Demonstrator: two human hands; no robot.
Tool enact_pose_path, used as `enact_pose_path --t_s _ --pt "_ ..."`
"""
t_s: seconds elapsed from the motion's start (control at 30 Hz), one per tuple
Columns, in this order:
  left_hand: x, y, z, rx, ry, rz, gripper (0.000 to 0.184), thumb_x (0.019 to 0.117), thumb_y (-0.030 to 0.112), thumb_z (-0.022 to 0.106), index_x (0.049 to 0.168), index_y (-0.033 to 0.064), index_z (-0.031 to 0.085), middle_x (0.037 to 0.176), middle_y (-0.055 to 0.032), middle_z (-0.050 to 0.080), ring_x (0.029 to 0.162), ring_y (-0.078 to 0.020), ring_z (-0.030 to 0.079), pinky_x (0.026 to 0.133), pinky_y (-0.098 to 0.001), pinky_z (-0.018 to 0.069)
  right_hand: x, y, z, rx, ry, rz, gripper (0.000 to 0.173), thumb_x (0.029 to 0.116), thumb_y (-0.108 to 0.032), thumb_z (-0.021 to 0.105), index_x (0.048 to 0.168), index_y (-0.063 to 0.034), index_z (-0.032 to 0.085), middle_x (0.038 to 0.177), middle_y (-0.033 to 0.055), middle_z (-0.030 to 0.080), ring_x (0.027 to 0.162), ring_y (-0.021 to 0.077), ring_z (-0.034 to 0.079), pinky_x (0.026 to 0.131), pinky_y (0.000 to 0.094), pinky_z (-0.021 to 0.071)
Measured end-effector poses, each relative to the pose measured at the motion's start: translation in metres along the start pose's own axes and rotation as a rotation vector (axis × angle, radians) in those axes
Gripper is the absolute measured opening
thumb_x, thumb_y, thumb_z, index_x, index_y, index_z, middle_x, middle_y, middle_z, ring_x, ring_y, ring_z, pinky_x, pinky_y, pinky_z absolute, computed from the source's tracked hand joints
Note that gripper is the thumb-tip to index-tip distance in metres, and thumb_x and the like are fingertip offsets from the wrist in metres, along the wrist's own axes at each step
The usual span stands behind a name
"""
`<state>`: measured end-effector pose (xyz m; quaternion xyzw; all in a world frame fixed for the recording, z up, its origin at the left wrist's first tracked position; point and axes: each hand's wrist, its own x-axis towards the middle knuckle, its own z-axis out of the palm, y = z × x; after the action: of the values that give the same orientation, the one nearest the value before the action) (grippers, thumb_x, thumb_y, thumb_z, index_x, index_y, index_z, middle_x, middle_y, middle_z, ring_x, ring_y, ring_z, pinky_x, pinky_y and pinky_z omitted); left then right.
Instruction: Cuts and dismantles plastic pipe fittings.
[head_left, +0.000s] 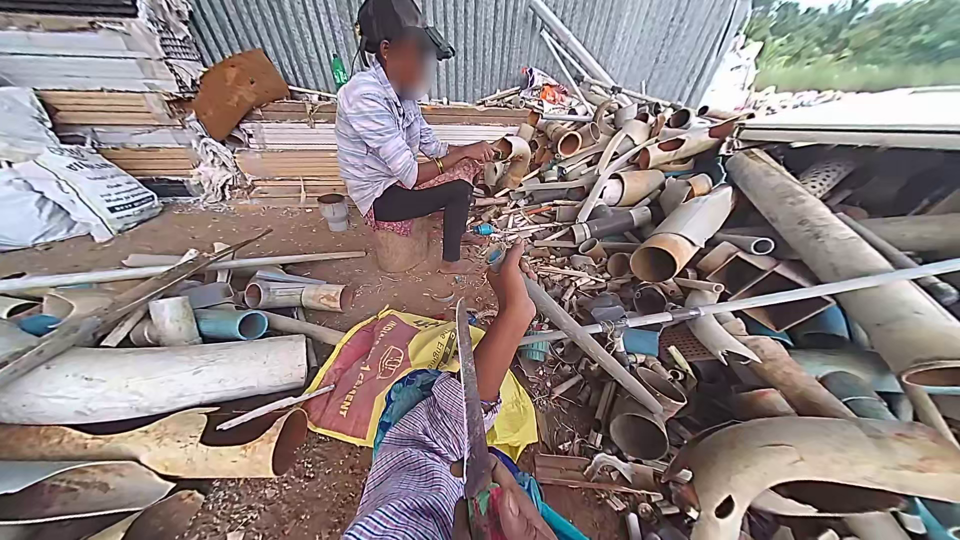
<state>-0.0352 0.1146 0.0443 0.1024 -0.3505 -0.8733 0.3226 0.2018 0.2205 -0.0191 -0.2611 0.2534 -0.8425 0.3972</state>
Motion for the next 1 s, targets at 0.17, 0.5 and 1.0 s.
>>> enact_pose_path --t_s 0.17,0.5,1.0 --pt "0.002 -0.003 -0.005 -0.007 -0.141 0.025 0.034 0.1111 0.032 0.042 0.084 0.0143 0.054 0.060 0.0056 0.051 0.051 -0.0050 0.053 0.054 -0.0209 0.0520 0.012 -0.032 -0.020 -0.320 0.202 -0.514 0.035 0.1043 -0.046 0.050 0.126 -0.0192 0.043 0.080 -0.0044 0.065 0.059 0.0049 0.064 0.053 0.0213 0.0576" --pt "0.011 0.002 -0.006 0.155 -0.187 -0.078 0.024 0.1097 0.032 0.045 0.107 0.0131 0.060 0.078 0.0039 0.061 0.073 -0.0082 0.063 0.073 -0.0250 0.0542 0.052 -0.039 -0.143 -1.142 0.847 -0.305 0.045 0.1060 -0.014 0.040 0.144 0.0104 0.036 0.075 0.0028 0.052 0.054 0.0074 0.050 0.053 0.0270 0.0491" --pt "0.009 0.008 -0.006 0.151 -0.148 -0.152 0.009 0.1052 0.018 0.056 0.108 0.0107 0.062 0.084 0.0003 0.066 0.077 -0.0105 0.066 0.075 -0.0271 0.0572 0.046 -0.068 -0.127 -0.974 0.851 -0.739 0.040 0.1054 -0.013 0.038 0.136 0.0114 0.029 0.077 -0.0051 0.054 0.055 -0.0006 0.056 0.054 0.0191 0.0544"
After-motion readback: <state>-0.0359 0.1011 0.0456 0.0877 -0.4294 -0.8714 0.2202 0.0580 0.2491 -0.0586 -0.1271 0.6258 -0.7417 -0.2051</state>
